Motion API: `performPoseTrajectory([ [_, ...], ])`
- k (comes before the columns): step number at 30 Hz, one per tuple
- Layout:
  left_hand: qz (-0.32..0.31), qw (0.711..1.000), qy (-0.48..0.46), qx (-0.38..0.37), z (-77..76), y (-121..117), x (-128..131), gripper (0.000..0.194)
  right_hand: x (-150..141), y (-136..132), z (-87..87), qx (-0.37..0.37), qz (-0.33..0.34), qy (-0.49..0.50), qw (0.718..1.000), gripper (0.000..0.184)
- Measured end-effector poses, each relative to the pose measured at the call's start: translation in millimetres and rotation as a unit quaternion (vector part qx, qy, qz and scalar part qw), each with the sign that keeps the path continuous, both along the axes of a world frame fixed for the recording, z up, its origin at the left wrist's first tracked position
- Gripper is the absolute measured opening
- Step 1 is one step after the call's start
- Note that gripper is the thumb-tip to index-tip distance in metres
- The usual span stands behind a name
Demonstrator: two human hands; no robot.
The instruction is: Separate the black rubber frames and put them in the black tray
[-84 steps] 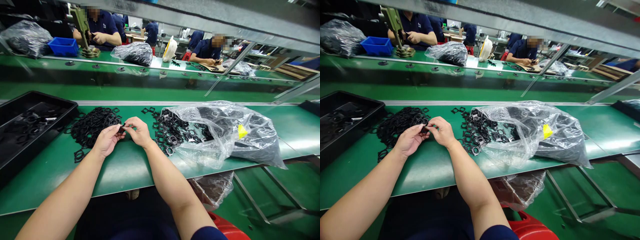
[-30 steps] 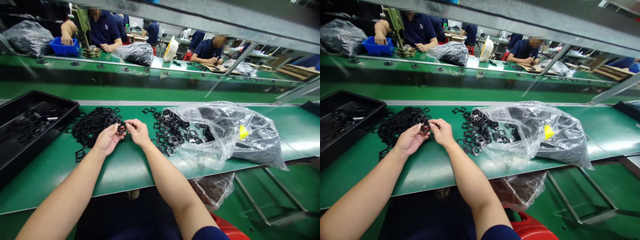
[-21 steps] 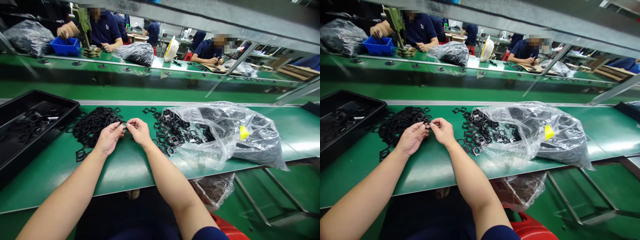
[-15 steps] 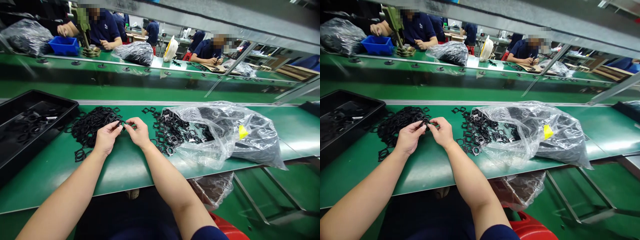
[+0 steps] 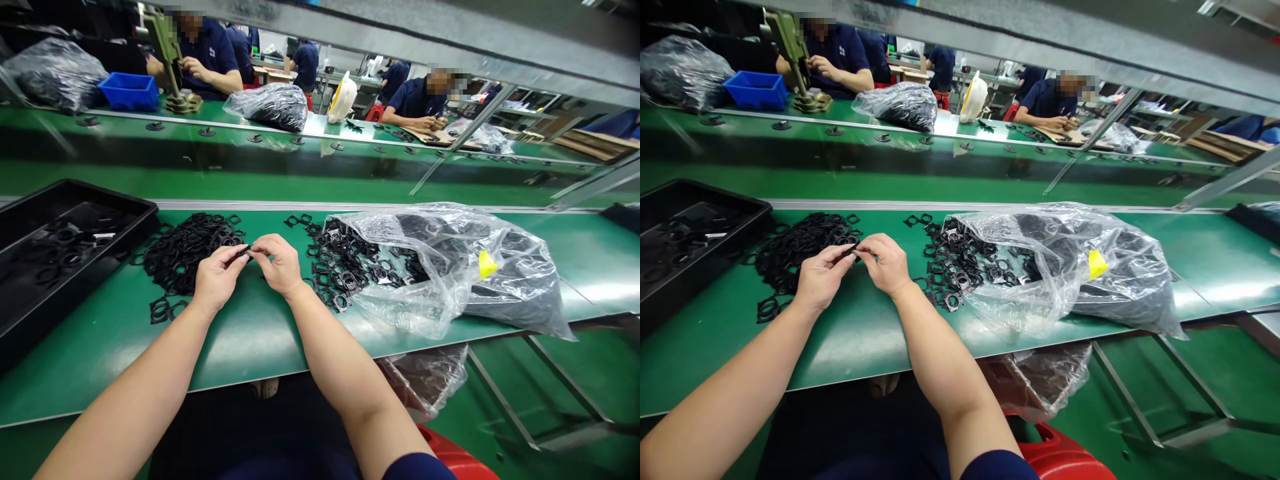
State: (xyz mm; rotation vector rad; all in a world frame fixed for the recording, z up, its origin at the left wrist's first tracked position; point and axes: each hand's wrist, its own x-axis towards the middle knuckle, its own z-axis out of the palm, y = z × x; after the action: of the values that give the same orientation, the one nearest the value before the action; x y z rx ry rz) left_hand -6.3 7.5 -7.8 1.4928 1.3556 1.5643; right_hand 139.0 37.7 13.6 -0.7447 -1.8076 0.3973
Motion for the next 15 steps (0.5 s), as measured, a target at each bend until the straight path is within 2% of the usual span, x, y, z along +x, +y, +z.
performPoseTrajectory([
  [5, 0.021, 0.994, 0.100, 0.040, 2.8, -1.3, -2.5, 0.026, 1.1, 0.3, 0.3, -0.010, 0.000, -0.016, 1.000, 0.011],
  [10, 0.018, 0.992, 0.115, 0.040, 5.6, -3.0, -1.9, 0.027, 0.9, -0.6, 1.0, -0.007, 0.009, -0.009, 1.000, 0.013],
  [15, 0.005, 0.990, 0.137, 0.036, 9.8, -3.8, -3.2, 0.025, 1.8, -0.8, 2.1, -0.072, 0.024, -0.026, 0.997, 0.012],
])
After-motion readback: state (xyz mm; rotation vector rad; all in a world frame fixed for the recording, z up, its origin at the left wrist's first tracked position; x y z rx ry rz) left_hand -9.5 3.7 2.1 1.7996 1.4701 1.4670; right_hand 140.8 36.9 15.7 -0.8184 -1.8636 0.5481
